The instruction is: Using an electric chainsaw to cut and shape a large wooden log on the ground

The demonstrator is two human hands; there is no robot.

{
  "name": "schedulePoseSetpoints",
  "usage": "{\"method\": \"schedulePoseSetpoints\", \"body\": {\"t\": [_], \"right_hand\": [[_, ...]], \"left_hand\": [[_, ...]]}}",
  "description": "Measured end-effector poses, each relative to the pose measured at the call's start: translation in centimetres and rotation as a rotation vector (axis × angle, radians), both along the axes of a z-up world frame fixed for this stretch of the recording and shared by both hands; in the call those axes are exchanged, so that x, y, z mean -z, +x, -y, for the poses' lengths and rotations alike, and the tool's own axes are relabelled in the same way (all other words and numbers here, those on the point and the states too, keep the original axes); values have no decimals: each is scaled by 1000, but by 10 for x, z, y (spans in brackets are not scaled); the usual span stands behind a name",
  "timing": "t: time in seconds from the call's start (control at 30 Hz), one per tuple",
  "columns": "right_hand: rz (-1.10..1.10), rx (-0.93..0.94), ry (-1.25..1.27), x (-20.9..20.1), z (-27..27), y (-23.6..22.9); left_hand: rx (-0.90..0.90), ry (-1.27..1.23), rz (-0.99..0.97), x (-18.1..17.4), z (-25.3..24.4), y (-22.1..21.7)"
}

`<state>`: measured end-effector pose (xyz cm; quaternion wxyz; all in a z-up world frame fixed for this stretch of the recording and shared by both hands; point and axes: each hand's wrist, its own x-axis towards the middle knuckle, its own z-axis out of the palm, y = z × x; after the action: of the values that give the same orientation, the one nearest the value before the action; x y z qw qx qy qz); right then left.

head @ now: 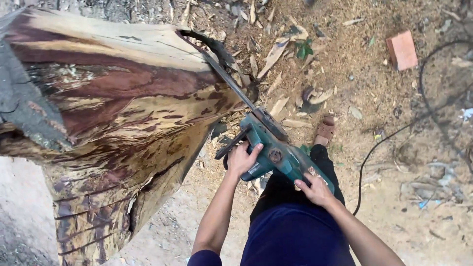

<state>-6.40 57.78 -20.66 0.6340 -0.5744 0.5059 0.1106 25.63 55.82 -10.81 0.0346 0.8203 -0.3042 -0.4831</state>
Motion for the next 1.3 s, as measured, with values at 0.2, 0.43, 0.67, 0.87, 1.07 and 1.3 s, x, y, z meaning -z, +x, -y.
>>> {"method": "schedulePoseSetpoints", "body": {"t": [0.2, 0.43, 0.67, 0.87, 1.07, 1.3], "right_hand": [[-27, 14, 32, -4, 6, 0], [-19, 5, 23, 7, 6, -9], [-7, -4, 63, 13, 11, -12], [-7, -13, 95, 12, 14, -9], [3, -19, 97, 7, 20, 0], [17, 5, 120, -4, 23, 6]], "left_hand": [[19, -14, -10, 2, 2, -3], [39, 0, -3, 34, -12, -6], [33, 2, 10, 29, -6, -11], [32, -9, 12, 23, -3, -11], [29, -4, 24, 45, -14, 0], [24, -12, 22, 4, 13, -10]]}}
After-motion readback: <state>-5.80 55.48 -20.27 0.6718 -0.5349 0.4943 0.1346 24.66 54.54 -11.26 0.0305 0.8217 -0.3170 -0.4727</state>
